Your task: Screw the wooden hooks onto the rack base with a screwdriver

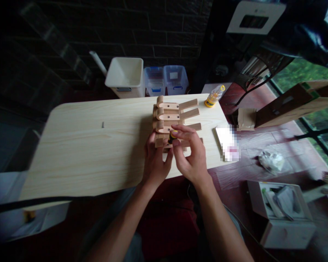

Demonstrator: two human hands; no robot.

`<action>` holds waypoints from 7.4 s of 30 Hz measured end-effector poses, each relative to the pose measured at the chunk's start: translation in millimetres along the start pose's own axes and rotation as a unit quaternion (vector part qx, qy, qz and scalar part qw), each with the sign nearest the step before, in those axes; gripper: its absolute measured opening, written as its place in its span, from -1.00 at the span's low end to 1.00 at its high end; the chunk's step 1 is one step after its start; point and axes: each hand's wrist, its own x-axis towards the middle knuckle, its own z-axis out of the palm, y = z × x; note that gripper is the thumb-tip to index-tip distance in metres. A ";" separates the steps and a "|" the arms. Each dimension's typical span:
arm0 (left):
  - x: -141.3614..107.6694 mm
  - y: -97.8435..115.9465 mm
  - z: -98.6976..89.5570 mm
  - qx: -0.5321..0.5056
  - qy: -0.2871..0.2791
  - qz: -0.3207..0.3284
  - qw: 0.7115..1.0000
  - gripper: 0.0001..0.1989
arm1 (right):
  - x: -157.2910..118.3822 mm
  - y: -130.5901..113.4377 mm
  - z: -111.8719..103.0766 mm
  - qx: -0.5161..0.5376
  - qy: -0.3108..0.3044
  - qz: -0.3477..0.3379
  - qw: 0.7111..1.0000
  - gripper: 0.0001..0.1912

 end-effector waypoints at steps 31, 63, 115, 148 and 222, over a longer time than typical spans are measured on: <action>-1.0 0.9 0.9 0.006 0.001 0.000 1.000 -0.56 | -0.1 4.9 -1.0 -0.009 -0.007 0.005 1.000 -0.77; -0.6 1.0 0.2 0.008 -0.002 -0.005 1.000 -0.57 | 0.0 -1.4 -0.4 0.002 -0.006 0.017 1.000 -0.80; -0.8 0.0 1.4 0.005 0.008 0.004 1.000 -0.57 | 1.6 4.3 -3.5 -0.015 0.005 0.003 1.000 -0.83; -1.5 -0.2 1.1 0.008 0.003 -0.004 1.000 -0.59 | 2.3 4.6 -3.3 -0.036 0.008 -0.011 0.999 -0.85; 0.0 0.7 -0.6 0.007 0.000 0.009 1.000 -0.55 | -0.6 3.2 -1.8 -0.002 -0.007 0.003 1.000 -0.80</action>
